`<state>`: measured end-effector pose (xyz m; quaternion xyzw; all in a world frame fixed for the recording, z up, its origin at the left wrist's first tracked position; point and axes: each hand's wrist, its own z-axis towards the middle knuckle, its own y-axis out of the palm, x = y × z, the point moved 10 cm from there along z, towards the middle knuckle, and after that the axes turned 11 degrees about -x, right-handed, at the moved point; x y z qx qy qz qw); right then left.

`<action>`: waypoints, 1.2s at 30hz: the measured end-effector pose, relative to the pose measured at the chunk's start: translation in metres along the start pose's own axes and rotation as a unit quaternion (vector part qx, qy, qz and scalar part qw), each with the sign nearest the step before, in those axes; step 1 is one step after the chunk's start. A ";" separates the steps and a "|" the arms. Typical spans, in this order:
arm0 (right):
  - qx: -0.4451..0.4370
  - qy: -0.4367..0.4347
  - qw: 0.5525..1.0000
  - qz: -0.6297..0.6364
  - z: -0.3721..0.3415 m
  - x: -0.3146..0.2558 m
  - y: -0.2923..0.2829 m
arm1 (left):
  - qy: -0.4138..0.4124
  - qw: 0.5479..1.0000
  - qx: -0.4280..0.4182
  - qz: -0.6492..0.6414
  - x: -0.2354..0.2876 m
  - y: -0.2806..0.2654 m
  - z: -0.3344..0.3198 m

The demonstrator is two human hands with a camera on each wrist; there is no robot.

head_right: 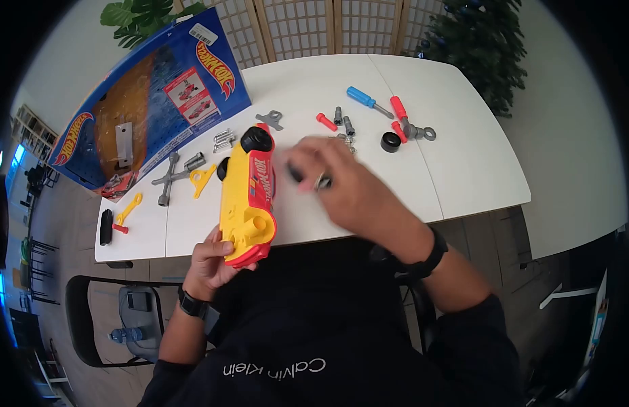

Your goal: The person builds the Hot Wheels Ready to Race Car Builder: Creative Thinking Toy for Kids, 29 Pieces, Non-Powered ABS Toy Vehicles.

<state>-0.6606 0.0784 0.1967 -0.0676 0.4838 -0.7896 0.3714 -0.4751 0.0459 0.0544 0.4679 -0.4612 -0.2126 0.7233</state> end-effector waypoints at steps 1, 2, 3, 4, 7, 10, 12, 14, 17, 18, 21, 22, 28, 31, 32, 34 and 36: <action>-0.044 0.095 0.993 -0.055 -0.007 0.033 0.006 | -0.009 0.998 0.033 0.047 0.009 -0.001 -0.001; -0.087 0.189 0.972 -0.109 -0.020 0.068 0.015 | -0.010 0.998 0.034 0.047 0.015 -0.001 -0.001; -0.086 0.190 0.972 -0.108 -0.033 0.086 0.017 | -0.013 0.993 0.056 0.104 0.024 -0.004 -0.002; -0.156 0.235 0.951 -0.127 -0.052 0.114 0.032 | -0.017 0.984 0.077 0.161 0.032 -0.009 -0.004; -0.213 0.281 0.922 -0.160 -0.071 0.144 0.045 | -0.002 0.982 0.085 0.169 0.044 -0.019 -0.006; -0.189 0.284 0.925 -0.168 -0.068 0.148 0.037 | 0.013 0.981 0.096 0.170 0.045 -0.031 -0.008; -0.176 0.282 0.929 -0.161 -0.066 0.147 0.033 | 0.045 0.996 0.027 0.077 0.044 -0.025 -0.005; -0.128 0.265 0.945 -0.144 -0.064 0.144 0.025 | 0.048 0.995 0.042 0.081 0.044 -0.028 -0.010; -0.110 0.301 0.943 -0.092 -0.069 0.150 0.017 | 0.049 0.994 0.052 0.083 0.045 -0.032 -0.018; -0.111 0.303 0.942 -0.093 -0.071 0.149 0.015 | 0.047 0.995 0.044 0.080 0.044 -0.031 -0.018; -0.055 0.343 0.937 -0.023 -0.086 0.154 -0.002 | 0.055 0.994 0.050 0.078 0.046 -0.032 -0.023; -0.072 0.387 0.919 -0.016 -0.094 0.160 -0.002 | 0.053 0.994 0.048 0.077 0.045 -0.030 -0.023; -0.022 0.387 0.921 -0.045 -0.111 0.165 -0.010 | 0.057 0.995 0.037 0.079 0.044 -0.031 -0.027; 0.028 0.352 0.933 -0.065 -0.089 0.137 -0.026 | 0.016 0.992 0.020 0.121 0.038 -0.024 -0.033; 0.060 0.335 0.937 -0.077 -0.077 0.119 -0.039 | 0.018 0.992 0.022 0.121 0.035 -0.018 -0.033; 0.037 0.324 0.942 0.086 -0.048 0.090 -0.029 | -0.014 0.939 0.117 0.324 0.034 -0.002 -0.026; 0.018 0.252 0.953 0.167 -0.024 0.058 -0.005 | -0.065 0.921 0.104 0.370 0.020 0.010 -0.009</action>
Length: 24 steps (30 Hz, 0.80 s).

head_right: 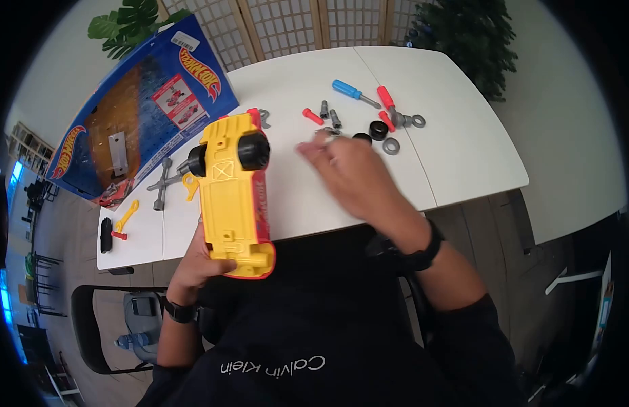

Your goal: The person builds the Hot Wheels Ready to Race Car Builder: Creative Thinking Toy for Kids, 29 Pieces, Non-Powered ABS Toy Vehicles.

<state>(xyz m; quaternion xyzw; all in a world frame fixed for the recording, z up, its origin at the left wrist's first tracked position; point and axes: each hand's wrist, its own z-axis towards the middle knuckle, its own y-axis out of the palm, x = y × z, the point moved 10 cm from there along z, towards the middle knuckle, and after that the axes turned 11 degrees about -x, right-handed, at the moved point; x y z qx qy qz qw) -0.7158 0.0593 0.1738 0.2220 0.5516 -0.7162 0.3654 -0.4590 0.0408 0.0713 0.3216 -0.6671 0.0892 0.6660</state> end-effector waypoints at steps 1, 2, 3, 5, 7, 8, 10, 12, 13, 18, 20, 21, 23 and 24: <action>-0.018 -0.005 0.999 0.040 0.004 -0.008 0.014 | 0.013 0.999 -0.013 0.036 0.006 0.016 0.007; -0.025 0.008 0.998 0.053 0.007 -0.008 0.024 | 0.029 0.997 -0.025 0.073 0.010 0.027 0.013; 0.000 0.012 0.999 0.043 0.009 -0.006 0.025 | 0.025 0.995 -0.035 0.090 0.005 0.031 0.015; 0.025 0.013 0.999 0.034 0.010 -0.002 0.028 | 0.027 0.994 -0.041 0.094 0.001 0.032 0.018; 0.004 0.131 0.989 0.071 0.003 0.023 0.040 | 0.028 0.994 -0.041 0.094 -0.002 0.035 0.016; 0.002 0.130 0.989 0.072 0.002 0.023 0.044 | 0.036 0.993 -0.032 0.111 -0.001 0.037 0.016; 0.061 0.106 0.982 0.144 -0.001 0.023 0.040 | 0.043 0.991 -0.023 0.126 0.000 0.040 0.016; 0.067 0.101 0.988 0.092 0.000 0.027 0.038 | 0.036 0.987 -0.025 0.152 0.004 0.044 0.017; 0.070 0.092 0.992 0.041 0.003 0.026 0.037 | 0.035 0.988 -0.019 0.150 0.006 0.044 0.018; -0.021 0.133 0.983 0.125 0.021 0.052 0.070 | -0.082 0.996 -0.030 0.027 -0.010 0.026 0.026; -0.015 0.046 0.997 0.059 0.025 0.050 0.080 | -0.079 0.996 -0.032 0.015 -0.009 0.019 0.027; -0.042 0.077 0.992 0.091 0.026 0.049 0.086 | -0.041 0.997 -0.023 0.065 -0.010 0.010 0.031; -0.057 0.088 0.986 0.129 0.030 0.050 0.094 | -0.018 0.990 -0.004 0.140 -0.004 0.001 0.032; -0.042 0.068 0.987 0.138 0.033 0.053 0.094 | -0.032 0.986 0.003 0.163 0.003 0.001 0.031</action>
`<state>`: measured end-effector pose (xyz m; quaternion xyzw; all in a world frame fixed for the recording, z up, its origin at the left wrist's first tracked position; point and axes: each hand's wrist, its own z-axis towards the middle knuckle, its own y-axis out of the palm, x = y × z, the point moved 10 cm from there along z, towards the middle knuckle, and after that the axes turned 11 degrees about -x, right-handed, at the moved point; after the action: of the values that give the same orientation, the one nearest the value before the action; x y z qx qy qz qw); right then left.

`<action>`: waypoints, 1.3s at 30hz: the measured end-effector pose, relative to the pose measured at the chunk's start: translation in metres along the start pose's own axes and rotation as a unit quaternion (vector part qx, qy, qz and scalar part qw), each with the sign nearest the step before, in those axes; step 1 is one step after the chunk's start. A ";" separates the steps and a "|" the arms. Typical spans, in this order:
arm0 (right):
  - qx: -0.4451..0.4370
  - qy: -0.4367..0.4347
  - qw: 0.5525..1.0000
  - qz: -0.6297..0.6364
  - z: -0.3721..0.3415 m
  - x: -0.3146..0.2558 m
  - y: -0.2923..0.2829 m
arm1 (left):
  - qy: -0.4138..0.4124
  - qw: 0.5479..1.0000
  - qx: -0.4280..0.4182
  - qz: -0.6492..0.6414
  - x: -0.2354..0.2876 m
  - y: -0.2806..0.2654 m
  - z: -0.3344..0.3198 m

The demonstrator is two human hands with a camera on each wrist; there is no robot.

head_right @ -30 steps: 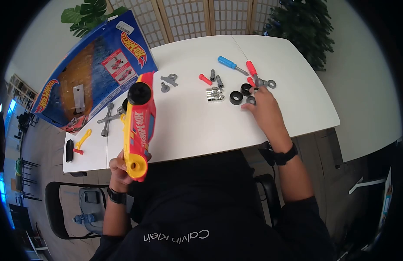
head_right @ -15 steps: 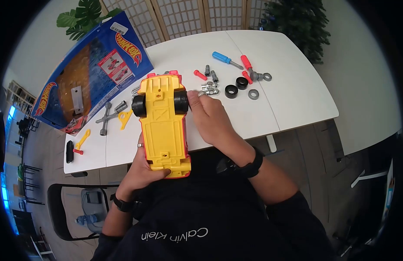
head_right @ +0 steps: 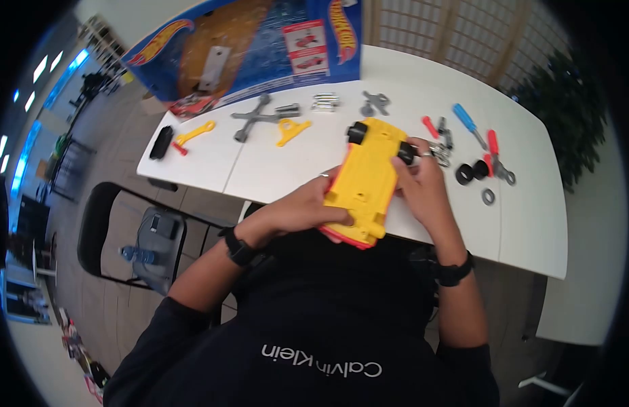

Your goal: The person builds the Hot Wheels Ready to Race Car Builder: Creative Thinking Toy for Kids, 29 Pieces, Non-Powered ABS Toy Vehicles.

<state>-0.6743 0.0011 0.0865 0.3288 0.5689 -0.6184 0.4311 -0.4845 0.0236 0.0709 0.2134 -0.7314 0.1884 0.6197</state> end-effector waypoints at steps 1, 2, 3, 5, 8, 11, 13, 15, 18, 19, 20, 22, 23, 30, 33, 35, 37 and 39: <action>0.011 -0.018 0.999 0.029 0.004 0.005 -0.001 | 0.017 0.996 0.035 0.079 0.000 -0.011 0.002; 0.021 -0.026 0.999 0.030 0.007 0.009 -0.005 | 0.014 0.996 0.047 0.078 -0.007 -0.021 0.001; 0.029 -0.021 0.999 0.022 0.010 0.012 -0.008 | -0.062 0.985 0.066 0.144 -0.003 -0.028 -0.004; 0.040 0.008 0.999 0.013 0.012 0.013 -0.014 | -0.136 0.946 0.122 0.266 0.008 -0.045 -0.024; 0.081 -0.024 0.992 -0.090 0.010 0.000 -0.027 | -0.103 0.945 0.206 0.232 0.029 -0.089 -0.082; 0.116 -0.008 0.984 -0.135 0.001 -0.011 -0.042 | -0.075 0.868 0.444 0.208 0.059 -0.208 -0.207; 0.148 -0.013 0.975 -0.164 -0.006 -0.016 -0.052 | -0.090 0.736 0.584 0.330 0.040 -0.319 -0.307; 0.161 -0.026 0.969 -0.185 -0.011 -0.017 -0.059 | -0.291 0.547 0.629 0.470 -0.005 -0.395 -0.375; 0.180 -0.037 0.958 -0.218 -0.020 -0.026 -0.064 | -0.375 0.574 0.510 0.519 -0.037 -0.407 -0.343; 0.191 -0.044 0.956 -0.218 -0.022 -0.028 -0.067 | -0.371 0.556 0.523 0.529 -0.039 -0.403 -0.338; 0.200 -0.049 0.954 -0.219 -0.025 -0.029 -0.070 | -0.368 0.557 0.522 0.530 -0.045 -0.407 -0.336; 0.198 -0.040 0.951 -0.233 -0.028 -0.033 -0.076 | -0.329 0.554 0.524 0.557 -0.059 -0.422 -0.339; 0.195 -0.032 0.949 -0.245 -0.029 -0.035 -0.080 | -0.292 0.555 0.554 0.548 -0.060 -0.429 -0.347; 0.112 -0.199 0.969 -0.094 -0.064 -0.117 -0.068 | 0.076 0.828 0.418 0.365 0.114 -0.207 -0.278; -0.018 -0.317 0.945 -0.074 -0.087 -0.170 -0.022 | 0.112 0.861 0.238 0.435 0.158 -0.060 -0.208; -0.070 -0.358 0.929 -0.063 -0.103 -0.187 0.004 | 0.071 0.847 0.158 0.503 0.166 -0.002 -0.178; -0.114 -0.512 0.848 -0.076 -0.121 -0.209 0.025 | 0.134 0.828 0.100 0.536 0.175 0.035 -0.160; 0.038 -0.400 0.910 -0.102 -0.131 -0.211 0.020 | 0.229 0.867 0.139 0.419 0.189 0.045 -0.154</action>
<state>-0.5805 0.1646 0.2497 0.0102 0.3555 -0.7599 0.5441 -0.4085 0.1291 0.2815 -0.0789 -0.5558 0.5736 0.5965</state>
